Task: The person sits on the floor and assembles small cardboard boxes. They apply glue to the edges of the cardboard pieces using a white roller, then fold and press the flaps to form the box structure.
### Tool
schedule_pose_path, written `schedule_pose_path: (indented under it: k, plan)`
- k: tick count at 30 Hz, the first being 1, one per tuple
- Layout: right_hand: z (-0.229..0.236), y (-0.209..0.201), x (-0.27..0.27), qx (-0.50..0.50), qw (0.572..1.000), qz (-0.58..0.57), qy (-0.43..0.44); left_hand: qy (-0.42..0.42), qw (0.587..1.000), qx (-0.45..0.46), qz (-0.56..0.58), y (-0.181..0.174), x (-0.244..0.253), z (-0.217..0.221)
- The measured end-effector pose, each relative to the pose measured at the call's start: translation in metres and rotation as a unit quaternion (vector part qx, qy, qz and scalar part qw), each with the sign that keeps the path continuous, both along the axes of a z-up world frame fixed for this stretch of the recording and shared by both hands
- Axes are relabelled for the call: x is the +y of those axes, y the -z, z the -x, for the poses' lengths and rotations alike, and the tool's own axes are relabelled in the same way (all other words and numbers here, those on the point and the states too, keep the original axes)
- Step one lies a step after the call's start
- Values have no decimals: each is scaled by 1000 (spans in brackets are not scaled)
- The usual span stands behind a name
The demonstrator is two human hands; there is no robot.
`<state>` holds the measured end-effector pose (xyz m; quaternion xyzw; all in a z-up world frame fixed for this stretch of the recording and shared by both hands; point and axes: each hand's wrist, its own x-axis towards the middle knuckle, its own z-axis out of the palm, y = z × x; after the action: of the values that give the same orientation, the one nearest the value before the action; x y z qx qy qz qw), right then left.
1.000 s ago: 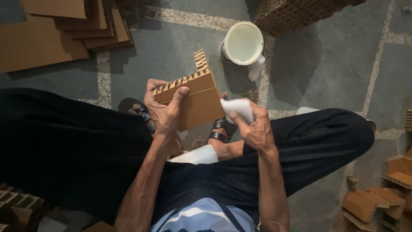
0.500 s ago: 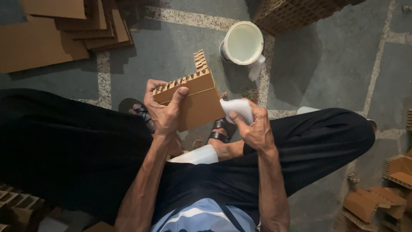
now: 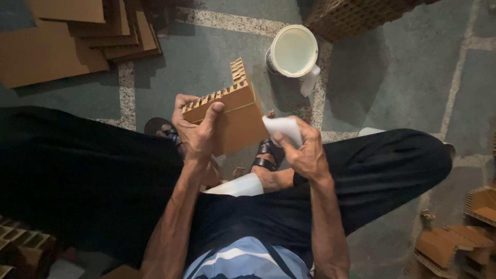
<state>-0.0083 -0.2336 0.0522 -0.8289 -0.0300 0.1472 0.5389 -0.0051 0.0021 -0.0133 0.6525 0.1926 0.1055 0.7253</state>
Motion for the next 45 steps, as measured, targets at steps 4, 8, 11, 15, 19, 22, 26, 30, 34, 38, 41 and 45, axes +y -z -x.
schedule_pose_path:
  k: [4,8,11,15,19,22,26,30,34,38,41,45]
  plan:
    - [0,-4,-26,-113,981,2,161,4,989,-57,140,3,5,-8]
    - [9,-28,-50,-163,957,-34,236,53,926,-136,349,3,12,-9]
    - [7,-35,-44,-125,958,-23,257,88,879,-153,443,-3,7,-10]
    - [7,-29,-24,-35,974,42,221,124,839,-159,505,-12,3,-11]
    - [17,-21,-18,-14,987,0,162,112,841,-138,510,-14,5,-9]
    - [28,-22,-18,6,989,86,123,114,842,-140,508,-15,6,-8]
    - [37,-21,-11,-19,993,109,39,81,860,-135,486,-15,5,-6]
    - [44,-17,6,52,991,119,28,-3,911,-69,407,-17,2,-9]
    - [48,-6,30,190,973,115,60,-130,933,13,336,-16,-4,-16]
    - [36,8,53,-49,971,235,-6,-119,948,40,293,-18,-12,-16]
    - [15,23,63,-43,949,311,-1,-70,957,55,277,-30,-20,-8]
    - [4,43,56,-44,971,220,79,-34,970,82,225,-61,-28,-11]
